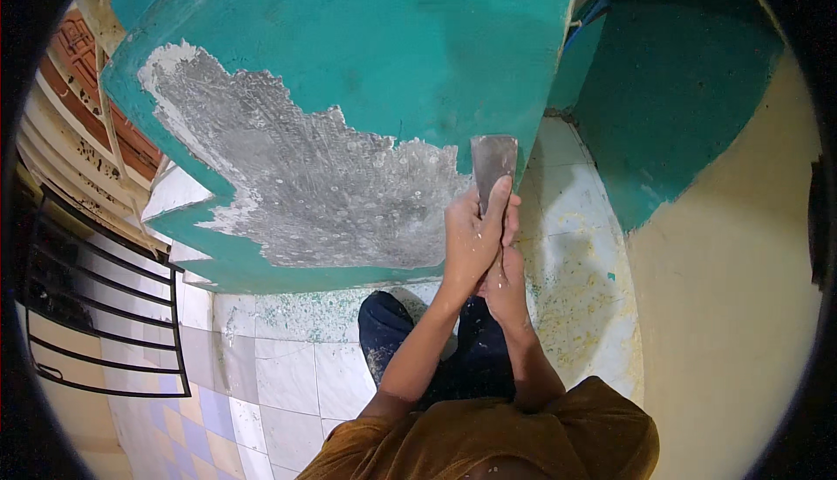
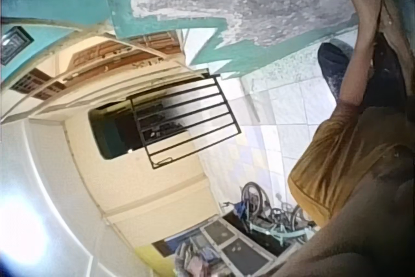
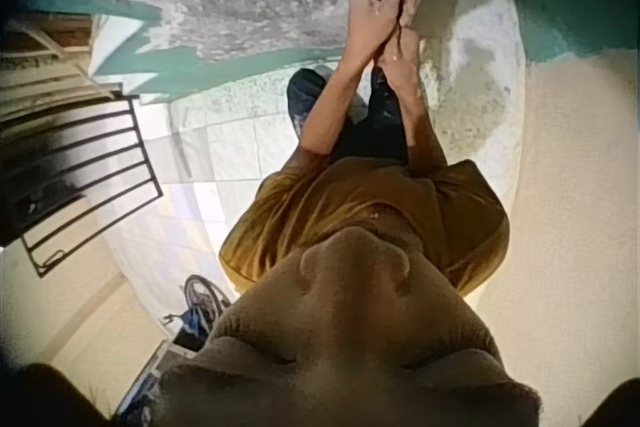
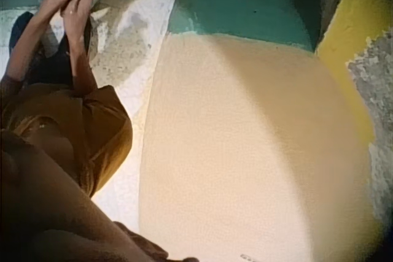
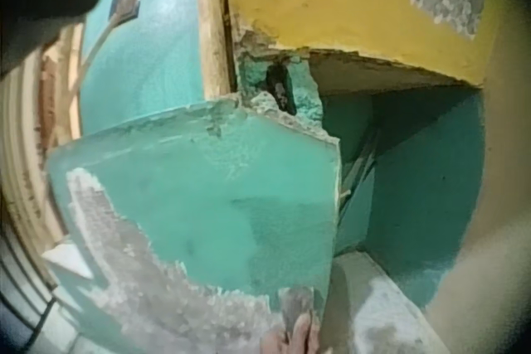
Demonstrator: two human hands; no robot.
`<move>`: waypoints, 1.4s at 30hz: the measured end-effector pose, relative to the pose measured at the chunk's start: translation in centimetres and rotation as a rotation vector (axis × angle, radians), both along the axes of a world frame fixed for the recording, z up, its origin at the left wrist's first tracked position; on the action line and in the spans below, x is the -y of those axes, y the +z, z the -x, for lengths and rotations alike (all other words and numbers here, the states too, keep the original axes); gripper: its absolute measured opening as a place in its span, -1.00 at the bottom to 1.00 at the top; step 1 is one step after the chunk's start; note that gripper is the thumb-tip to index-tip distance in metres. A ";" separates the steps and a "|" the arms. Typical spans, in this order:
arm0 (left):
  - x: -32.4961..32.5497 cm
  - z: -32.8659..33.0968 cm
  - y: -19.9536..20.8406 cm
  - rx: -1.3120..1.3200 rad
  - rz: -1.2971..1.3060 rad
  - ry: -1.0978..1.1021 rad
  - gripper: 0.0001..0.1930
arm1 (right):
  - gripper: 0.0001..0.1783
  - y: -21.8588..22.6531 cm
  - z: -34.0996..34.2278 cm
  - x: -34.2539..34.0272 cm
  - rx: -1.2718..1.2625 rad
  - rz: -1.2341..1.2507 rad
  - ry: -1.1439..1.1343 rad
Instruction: The person scrapes loose paint chips from a wall using a putty knife.
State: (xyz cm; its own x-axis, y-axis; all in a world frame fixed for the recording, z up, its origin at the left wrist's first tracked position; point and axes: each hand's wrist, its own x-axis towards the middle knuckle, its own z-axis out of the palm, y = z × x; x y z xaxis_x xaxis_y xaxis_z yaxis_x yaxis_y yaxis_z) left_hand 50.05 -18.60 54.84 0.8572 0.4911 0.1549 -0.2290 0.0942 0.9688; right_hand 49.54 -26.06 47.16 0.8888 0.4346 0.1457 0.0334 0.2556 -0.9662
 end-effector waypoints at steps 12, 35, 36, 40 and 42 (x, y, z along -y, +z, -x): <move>0.4 0.4 -4.9 -0.098 0.084 0.031 -0.60 | -0.58 -3.9 0.9 1.6 -0.065 0.174 0.066; 0.7 1.5 -6.4 -0.141 0.153 0.008 -0.61 | -0.59 -2.8 2.5 1.6 0.003 0.229 -0.010; 0.6 1.4 -6.3 -0.142 0.157 0.001 -0.61 | -0.59 -3.2 2.6 1.7 -0.181 0.224 0.028; -0.4 0.7 -3.5 -0.112 0.163 -0.075 -0.61 | -0.63 -1.3 1.6 1.1 -0.328 0.088 0.099; -0.3 0.5 -3.7 -0.091 0.205 -0.099 -0.62 | -0.62 -1.7 1.8 1.1 -0.287 0.104 0.066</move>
